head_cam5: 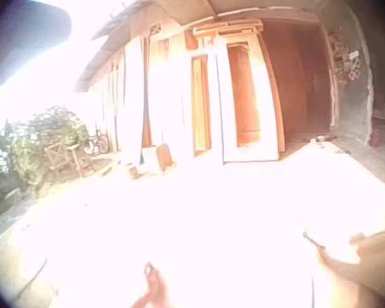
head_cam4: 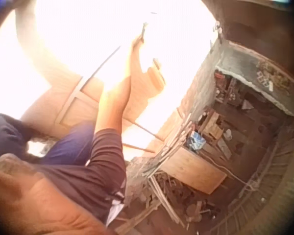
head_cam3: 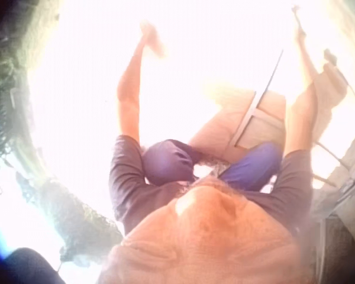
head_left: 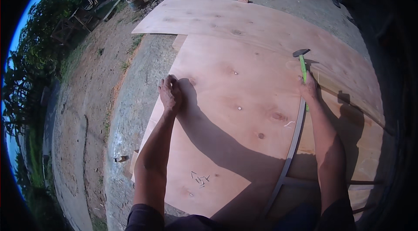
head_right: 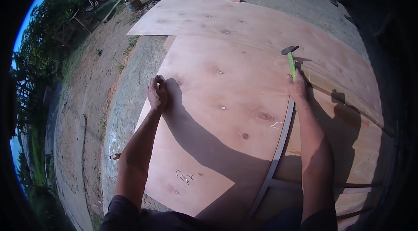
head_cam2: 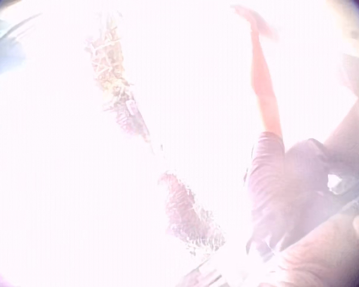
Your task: The person assembles a wooden frame by nailing thin strips of wood onto a large plywood sheet. They use a hammer to drive nails into the wood, securing the frame pieces in place. The person also positions a separate piece of plywood onto the frame.
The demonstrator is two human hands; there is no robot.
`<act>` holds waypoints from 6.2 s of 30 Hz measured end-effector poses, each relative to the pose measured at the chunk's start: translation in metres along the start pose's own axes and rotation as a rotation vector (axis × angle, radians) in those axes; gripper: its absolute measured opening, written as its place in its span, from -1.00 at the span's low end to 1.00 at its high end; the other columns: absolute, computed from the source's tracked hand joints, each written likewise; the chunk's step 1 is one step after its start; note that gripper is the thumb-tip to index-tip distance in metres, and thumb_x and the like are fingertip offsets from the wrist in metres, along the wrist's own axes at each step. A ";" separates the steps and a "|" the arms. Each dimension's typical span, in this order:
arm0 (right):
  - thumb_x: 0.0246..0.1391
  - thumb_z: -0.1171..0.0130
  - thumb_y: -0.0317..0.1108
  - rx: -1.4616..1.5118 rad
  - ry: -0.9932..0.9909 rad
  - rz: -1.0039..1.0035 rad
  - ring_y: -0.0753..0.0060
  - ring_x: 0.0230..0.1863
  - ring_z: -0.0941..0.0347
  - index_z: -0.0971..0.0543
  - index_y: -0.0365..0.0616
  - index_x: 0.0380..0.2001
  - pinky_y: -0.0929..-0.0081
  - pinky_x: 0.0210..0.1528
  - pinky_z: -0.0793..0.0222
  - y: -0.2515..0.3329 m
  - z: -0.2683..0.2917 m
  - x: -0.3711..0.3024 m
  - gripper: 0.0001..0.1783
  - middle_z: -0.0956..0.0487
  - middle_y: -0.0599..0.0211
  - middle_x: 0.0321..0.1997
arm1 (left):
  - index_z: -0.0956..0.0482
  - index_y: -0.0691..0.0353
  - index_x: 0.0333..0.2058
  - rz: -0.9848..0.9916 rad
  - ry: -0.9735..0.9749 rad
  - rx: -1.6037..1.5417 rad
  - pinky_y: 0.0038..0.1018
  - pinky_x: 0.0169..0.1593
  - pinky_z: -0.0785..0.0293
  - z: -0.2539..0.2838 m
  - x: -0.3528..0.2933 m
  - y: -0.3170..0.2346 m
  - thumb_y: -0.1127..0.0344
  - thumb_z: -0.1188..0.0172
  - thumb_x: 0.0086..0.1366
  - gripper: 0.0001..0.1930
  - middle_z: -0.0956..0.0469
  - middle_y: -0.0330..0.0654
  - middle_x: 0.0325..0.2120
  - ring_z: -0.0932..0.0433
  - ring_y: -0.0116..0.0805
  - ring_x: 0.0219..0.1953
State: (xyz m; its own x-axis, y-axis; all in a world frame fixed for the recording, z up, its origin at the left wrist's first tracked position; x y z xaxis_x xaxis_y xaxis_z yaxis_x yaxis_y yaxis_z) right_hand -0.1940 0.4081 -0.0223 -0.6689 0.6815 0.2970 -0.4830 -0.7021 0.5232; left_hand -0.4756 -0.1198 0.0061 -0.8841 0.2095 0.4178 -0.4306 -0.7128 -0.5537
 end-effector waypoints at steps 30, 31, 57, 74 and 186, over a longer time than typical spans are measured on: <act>0.17 -0.04 -0.52 0.218 0.192 0.038 0.13 0.15 -0.45 -0.46 -0.08 0.19 0.28 0.19 -0.34 0.071 0.006 -0.014 -0.51 -0.50 0.14 0.11 | -0.53 0.01 -0.10 0.301 0.273 0.077 -0.05 0.01 -0.46 -0.062 0.118 0.013 0.20 0.02 0.37 -0.79 -0.65 0.09 -0.17 -0.59 0.15 -0.02; 0.16 -0.04 -0.52 0.233 0.196 0.032 0.13 0.15 -0.45 -0.46 -0.08 0.19 0.28 0.20 -0.34 0.067 0.007 -0.013 -0.51 -0.50 0.13 0.11 | -0.53 0.01 -0.10 0.300 0.276 0.072 -0.06 0.01 -0.46 -0.064 0.119 0.011 0.20 0.03 0.37 -0.78 -0.65 0.09 -0.17 -0.59 0.15 -0.02; 0.17 -0.19 -0.38 0.323 0.262 0.000 0.19 0.13 -0.48 -0.48 -0.02 0.21 0.28 0.21 -0.34 0.036 0.008 0.011 -0.50 -0.57 0.10 0.08 | -0.50 0.10 -0.12 0.016 0.189 0.079 -0.01 -0.03 -0.46 -0.115 0.161 0.031 0.13 0.04 0.41 -0.75 -0.62 0.05 -0.13 -0.57 0.19 -0.04; 0.19 -0.14 -0.23 0.266 0.231 -0.023 0.06 0.47 -0.14 -0.28 -0.01 0.37 -0.14 0.51 0.31 0.013 -0.008 0.017 -0.33 -0.26 0.06 0.45 | -0.52 0.06 -0.20 0.025 0.107 0.243 0.00 -0.06 -0.43 -0.103 0.148 -0.008 0.18 -0.04 0.39 -0.85 -0.64 0.04 -0.17 -0.58 0.15 -0.06; 0.21 0.08 -0.54 -0.076 0.346 -0.318 -0.28 -0.04 -0.52 0.14 0.30 0.52 -0.07 0.06 -0.40 0.103 0.042 -0.185 -0.10 -0.57 -0.31 -0.05 | -0.67 0.24 -0.33 -0.019 0.853 0.091 -0.26 -0.15 -0.58 0.116 -0.274 -0.097 0.24 -0.28 0.17 -0.81 -0.67 -0.02 -0.34 -0.68 -0.07 -0.25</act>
State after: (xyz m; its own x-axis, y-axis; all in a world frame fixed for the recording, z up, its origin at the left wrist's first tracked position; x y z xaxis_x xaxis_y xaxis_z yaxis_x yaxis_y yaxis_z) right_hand -0.0959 0.2182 0.0103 -0.6239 0.7653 -0.1584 -0.7256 -0.4920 0.4810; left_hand -0.1706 -0.1858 0.0282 -0.7272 0.6273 -0.2787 -0.4624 -0.7477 -0.4766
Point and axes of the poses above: each hand's wrist, its own x-axis towards the middle knuckle, its own z-axis out of the back of the hand, y = z × x, the point moved 8 cm from there along x, towards the middle knuckle
